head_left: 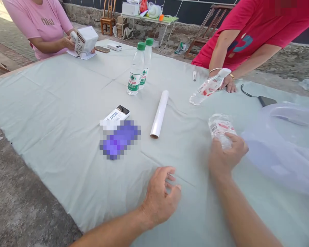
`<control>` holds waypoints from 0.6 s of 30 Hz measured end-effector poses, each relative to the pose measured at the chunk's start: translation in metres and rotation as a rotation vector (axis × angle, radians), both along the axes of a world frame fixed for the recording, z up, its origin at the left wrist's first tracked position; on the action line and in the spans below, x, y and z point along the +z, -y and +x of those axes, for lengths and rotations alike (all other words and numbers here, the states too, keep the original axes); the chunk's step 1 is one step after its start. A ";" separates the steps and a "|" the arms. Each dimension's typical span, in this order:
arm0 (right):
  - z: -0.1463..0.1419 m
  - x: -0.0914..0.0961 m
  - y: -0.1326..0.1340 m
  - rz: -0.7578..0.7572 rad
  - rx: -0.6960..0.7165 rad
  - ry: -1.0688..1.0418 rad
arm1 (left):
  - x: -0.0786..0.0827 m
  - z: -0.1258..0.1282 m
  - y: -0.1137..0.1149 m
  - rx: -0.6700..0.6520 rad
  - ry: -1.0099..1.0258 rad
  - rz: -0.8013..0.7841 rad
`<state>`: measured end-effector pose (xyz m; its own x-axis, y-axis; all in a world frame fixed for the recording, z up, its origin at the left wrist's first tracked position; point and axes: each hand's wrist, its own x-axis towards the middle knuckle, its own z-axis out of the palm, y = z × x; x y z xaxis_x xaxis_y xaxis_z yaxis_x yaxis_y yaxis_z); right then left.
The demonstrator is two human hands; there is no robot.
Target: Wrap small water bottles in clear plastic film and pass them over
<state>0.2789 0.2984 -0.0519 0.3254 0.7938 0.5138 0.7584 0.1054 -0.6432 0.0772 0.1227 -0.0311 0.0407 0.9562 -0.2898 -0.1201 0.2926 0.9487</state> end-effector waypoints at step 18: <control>0.031 -0.007 0.284 -0.463 0.086 0.088 | -0.030 0.002 0.004 -0.238 -0.520 0.566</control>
